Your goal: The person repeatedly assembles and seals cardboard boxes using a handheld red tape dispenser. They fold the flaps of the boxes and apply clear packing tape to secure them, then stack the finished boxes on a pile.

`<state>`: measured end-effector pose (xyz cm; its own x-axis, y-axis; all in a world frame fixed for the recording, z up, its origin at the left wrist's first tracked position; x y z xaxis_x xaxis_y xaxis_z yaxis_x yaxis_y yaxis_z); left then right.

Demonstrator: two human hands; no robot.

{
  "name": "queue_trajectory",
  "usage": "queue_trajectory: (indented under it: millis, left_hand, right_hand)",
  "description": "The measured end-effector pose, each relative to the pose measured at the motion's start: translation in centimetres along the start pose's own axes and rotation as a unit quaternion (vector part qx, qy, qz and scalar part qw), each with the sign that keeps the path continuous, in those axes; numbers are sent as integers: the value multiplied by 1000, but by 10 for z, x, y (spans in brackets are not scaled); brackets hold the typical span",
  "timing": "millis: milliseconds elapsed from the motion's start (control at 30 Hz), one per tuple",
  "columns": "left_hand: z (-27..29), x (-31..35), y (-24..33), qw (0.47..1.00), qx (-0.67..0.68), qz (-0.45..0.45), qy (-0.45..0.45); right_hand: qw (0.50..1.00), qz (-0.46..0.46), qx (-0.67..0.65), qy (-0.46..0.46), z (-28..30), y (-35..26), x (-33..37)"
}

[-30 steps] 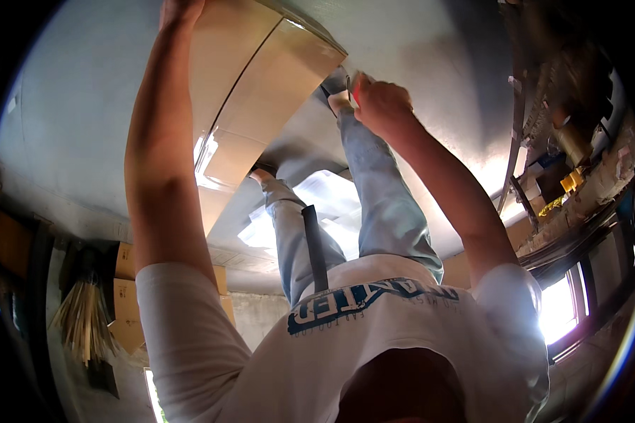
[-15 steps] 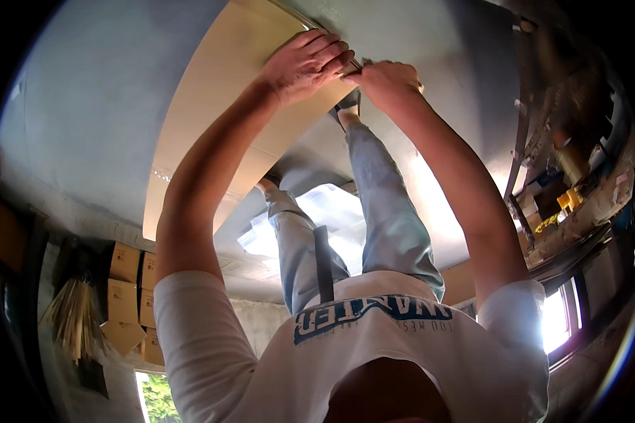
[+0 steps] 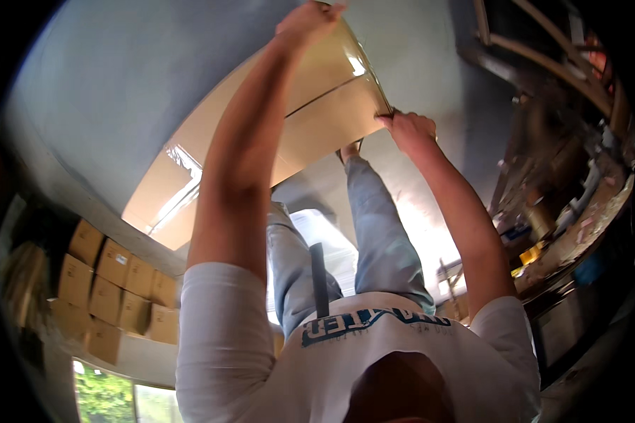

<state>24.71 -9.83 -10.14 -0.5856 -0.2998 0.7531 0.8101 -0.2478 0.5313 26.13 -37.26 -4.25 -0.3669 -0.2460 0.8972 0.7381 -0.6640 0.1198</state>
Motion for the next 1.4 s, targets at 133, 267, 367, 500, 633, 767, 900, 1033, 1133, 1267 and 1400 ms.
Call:
queue_trajectory:
  millis: [133, 267, 367, 500, 633, 767, 900, 1033, 1133, 1267, 1400]
  left_hand:
    - [14, 34, -10, 957, -96, 21, 271]
    - [59, 105, -120, 914, 114, 6, 389]
    - [37, 203, -216, 868, 373, -30, 325]
    - [-33, 340, -282, 603, 788, -8, 126]
    - [-1, 475, -319, 552, 816, -35, 169]
    - [11, 559, -380, 487, 836, -103, 232]
    - [-21, 572, -455, 242, 911, -177, 284]
    - [-46, 593, -542, 195, 891, 3, 409]
    - [-48, 604, -553, 127, 923, -54, 359]
    - [-16, 638, -544, 115, 930, -218, 271]
    - [-27, 646, -546, 99, 922, -216, 305]
  right_hand:
    - [994, -1, 108, -3, 11, 2, 20]
    - [980, 17, 198, 9, 40, -20, 81]
    - [979, 180, 42, 84, 77, -102, 155]
    - [865, 486, -70, 102, 103, -283, 240]
    - [769, 632, 54, 75, 77, -424, 278]
    - [718, 678, 156, -3, 43, -537, 316]
    - [629, 738, 245, -15, 5, -639, 353]
    - [566, 748, 347, -9, -41, -728, 376]
    - [539, 755, 371, -45, -58, -759, 410]
    - [555, 715, 415, -99, -81, -780, 424]
    - [573, 702, 401, -133, -93, -786, 425]
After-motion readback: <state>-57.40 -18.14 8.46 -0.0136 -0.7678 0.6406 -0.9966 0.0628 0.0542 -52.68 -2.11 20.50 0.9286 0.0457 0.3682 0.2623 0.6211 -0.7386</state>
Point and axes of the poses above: each hand's wrist, its own x-axis away from the middle knuckle, its own z-axis out of the back of the hand, y = z × x, the point moved 8 cm from there along -x, towards the middle knuckle, and after that the axes turned 3 degrees about -z, right-handed, at the moved point
